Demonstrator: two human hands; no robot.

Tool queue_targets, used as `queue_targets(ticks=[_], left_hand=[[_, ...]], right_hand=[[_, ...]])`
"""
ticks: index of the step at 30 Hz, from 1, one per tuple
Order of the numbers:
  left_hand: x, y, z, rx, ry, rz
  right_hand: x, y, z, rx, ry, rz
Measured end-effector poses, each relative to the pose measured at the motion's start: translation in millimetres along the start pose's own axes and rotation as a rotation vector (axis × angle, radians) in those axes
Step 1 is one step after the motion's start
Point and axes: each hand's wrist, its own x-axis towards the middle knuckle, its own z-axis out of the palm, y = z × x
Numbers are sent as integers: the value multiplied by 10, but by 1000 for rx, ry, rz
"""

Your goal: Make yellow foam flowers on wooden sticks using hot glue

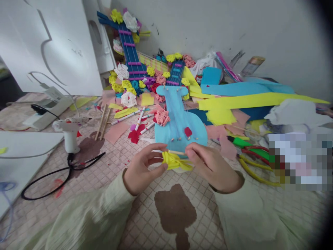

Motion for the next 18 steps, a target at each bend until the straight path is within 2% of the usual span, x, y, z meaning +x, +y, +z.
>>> queue_targets(ticks=[5,11,18], left_hand=[[29,-44,-13,106,60,8],[50,-112,-55,238,-40,-39],[42,-166,-100,423,-70,70]], right_hand=[[16,65,7,-176,6,-34],[23,151,47,-201,32,-15],[23,157,59,-202,49,-20]])
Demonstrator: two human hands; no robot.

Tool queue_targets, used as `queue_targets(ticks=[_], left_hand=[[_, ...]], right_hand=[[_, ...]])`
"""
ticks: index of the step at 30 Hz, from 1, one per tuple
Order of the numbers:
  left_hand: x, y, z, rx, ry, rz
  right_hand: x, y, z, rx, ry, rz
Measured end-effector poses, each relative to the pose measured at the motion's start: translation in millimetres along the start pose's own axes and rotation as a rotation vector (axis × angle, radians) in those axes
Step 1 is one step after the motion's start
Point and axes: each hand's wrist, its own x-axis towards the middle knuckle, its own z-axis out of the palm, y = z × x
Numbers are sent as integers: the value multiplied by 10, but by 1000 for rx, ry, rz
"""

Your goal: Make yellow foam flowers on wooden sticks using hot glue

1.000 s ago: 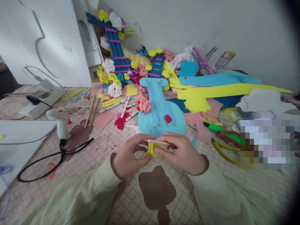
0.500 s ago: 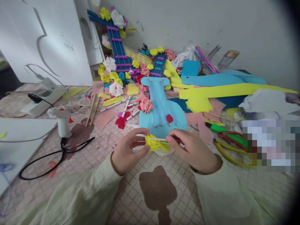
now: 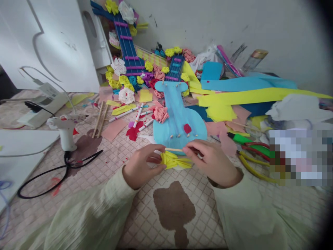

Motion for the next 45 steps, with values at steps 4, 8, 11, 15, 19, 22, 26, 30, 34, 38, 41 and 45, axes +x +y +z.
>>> queue_targets(ticks=[4,8,11,15,19,22,26,30,34,38,41,45], left_hand=[[4,2,-2,39,14,4],[16,22,0,7,41,-23],[20,38,0,-4,49,-42],[24,51,-6,14,54,-52],[29,46,-11,15,45,-35],[30,45,-12,-14,45,-13],[32,65,-34,50,32,32],[40,66,-66,136,-9,97],[46,38,-67,177,-13,130],[46,32,-55,268,16,200],[46,38,-53,402,63,311],[45,30,-41,513,95,395]], right_hand=[[-7,-5,6,-29,-42,-28],[-14,-4,33,-63,-76,-67],[-17,-12,76,-81,-82,-63],[-27,-27,112,-103,-79,-57],[-34,-30,100,-120,-57,-46],[-29,-32,82,-110,-54,-20],[-17,-35,63,-100,-28,-8],[-16,-37,51,-101,2,-12],[-26,-47,49,-98,-40,-7],[-43,-59,87,-140,-50,-18],[-62,-67,126,-200,-28,-42],[-78,-91,149,-300,33,-60]])
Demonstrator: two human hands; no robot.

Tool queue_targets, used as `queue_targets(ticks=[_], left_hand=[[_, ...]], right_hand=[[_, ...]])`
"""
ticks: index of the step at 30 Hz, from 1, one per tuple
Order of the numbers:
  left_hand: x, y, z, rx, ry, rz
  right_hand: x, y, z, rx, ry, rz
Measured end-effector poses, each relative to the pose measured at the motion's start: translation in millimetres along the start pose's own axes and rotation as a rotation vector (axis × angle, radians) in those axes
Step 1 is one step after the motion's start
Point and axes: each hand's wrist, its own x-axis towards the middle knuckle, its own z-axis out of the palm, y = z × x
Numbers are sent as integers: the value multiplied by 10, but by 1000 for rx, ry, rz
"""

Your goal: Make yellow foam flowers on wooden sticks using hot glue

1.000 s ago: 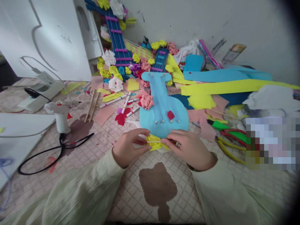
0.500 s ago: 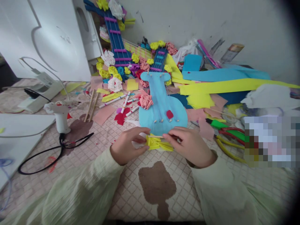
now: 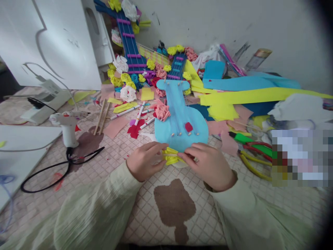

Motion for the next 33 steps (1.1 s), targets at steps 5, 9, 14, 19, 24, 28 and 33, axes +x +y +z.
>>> queue_targets(ticks=[5,9,14,19,24,28,33], left_hand=[[-10,-15,44,59,-4,38],[-4,-25,55,93,-1,51],[-2,-39,48,126,-22,74],[-8,-42,50,128,-23,75],[-9,-36,47,113,-20,62],[-8,-42,52,107,-13,57],[-6,-41,39,42,2,23]], right_hand=[[-5,-31,-16,-62,24,-7],[-11,-35,-23,-76,20,2],[-2,-38,-28,-85,5,13],[13,-36,-31,-81,-28,22],[4,-31,-24,-70,-33,25],[5,-24,-8,-49,-28,26],[16,20,-64,134,114,44]])
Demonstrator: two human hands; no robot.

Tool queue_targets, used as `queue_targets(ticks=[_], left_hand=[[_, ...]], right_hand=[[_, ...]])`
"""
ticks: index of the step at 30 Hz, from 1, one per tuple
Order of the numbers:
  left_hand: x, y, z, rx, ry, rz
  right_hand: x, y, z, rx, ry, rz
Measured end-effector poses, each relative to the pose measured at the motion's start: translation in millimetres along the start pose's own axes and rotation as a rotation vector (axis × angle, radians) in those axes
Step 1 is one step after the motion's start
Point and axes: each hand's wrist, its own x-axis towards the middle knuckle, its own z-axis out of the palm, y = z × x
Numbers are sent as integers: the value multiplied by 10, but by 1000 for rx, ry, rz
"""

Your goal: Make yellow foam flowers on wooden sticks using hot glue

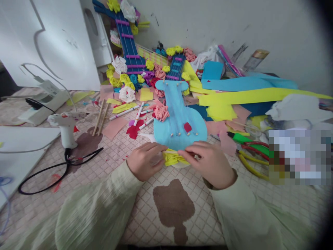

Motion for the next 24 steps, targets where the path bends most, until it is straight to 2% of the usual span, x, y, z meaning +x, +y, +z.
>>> queue_targets(ticks=[4,8,11,14,17,22,24], left_hand=[[-2,10,-16,-60,-8,-25],[-9,4,16,-57,-113,-43],[-9,0,47,-41,-112,-37],[2,13,40,-60,-50,-9],[18,47,-4,-77,60,9],[13,98,-40,-163,307,-51],[0,108,-18,-280,343,-74]], right_hand=[[33,20,-92,155,164,82],[52,34,-107,209,196,134],[55,39,-98,247,196,168],[65,49,-112,281,209,211],[78,72,-127,369,189,263],[72,77,-66,678,37,407],[64,49,-23,790,-22,440]])
